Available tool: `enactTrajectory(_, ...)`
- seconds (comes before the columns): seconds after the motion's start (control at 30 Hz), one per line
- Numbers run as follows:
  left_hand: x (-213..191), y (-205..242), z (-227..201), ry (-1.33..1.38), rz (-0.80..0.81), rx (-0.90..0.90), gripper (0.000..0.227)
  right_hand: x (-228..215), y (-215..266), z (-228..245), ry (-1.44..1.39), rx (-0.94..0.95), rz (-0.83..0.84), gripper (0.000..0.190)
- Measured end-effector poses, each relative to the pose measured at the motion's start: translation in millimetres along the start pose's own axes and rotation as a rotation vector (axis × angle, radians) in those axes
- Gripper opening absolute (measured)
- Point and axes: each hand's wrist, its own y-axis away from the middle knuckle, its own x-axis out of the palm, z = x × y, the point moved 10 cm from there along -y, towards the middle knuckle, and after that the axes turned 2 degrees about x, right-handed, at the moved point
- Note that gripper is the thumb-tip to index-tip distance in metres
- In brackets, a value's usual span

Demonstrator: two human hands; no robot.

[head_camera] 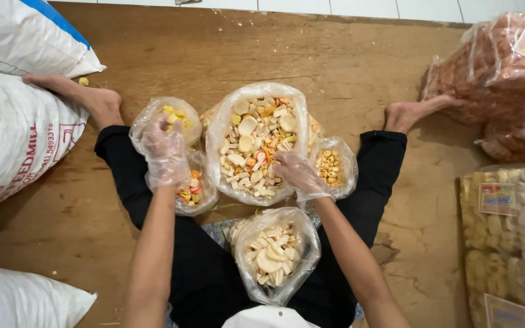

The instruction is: The person sits on the floor and sorts mixed snack pieces from a large central bag into several smaller plastic bags. They use gloved hands to pick and separate different snack types, placing them into designated bags.

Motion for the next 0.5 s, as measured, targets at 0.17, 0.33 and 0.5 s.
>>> enactTrajectory(0.17,-52.2,43.0,-89.5,-0.519,-0.467,0.131,0.045,17.6,-16.7,-21.0,0.024,0.005,-0.016,0.042)
enactTrajectory(0.33,-2.2,85.5,-144.4,-0.797,-0.687,0.484,0.012,21.3,-25.2,-22.6,-0.08,-0.073,-0.058,0.037)
enactTrajectory(0.5,104.7,143.1,-163.7,-0.405,0.141,1.117,0.026,20.6,-18.2,-23.3,-0.05,-0.189,-0.142,0.032)
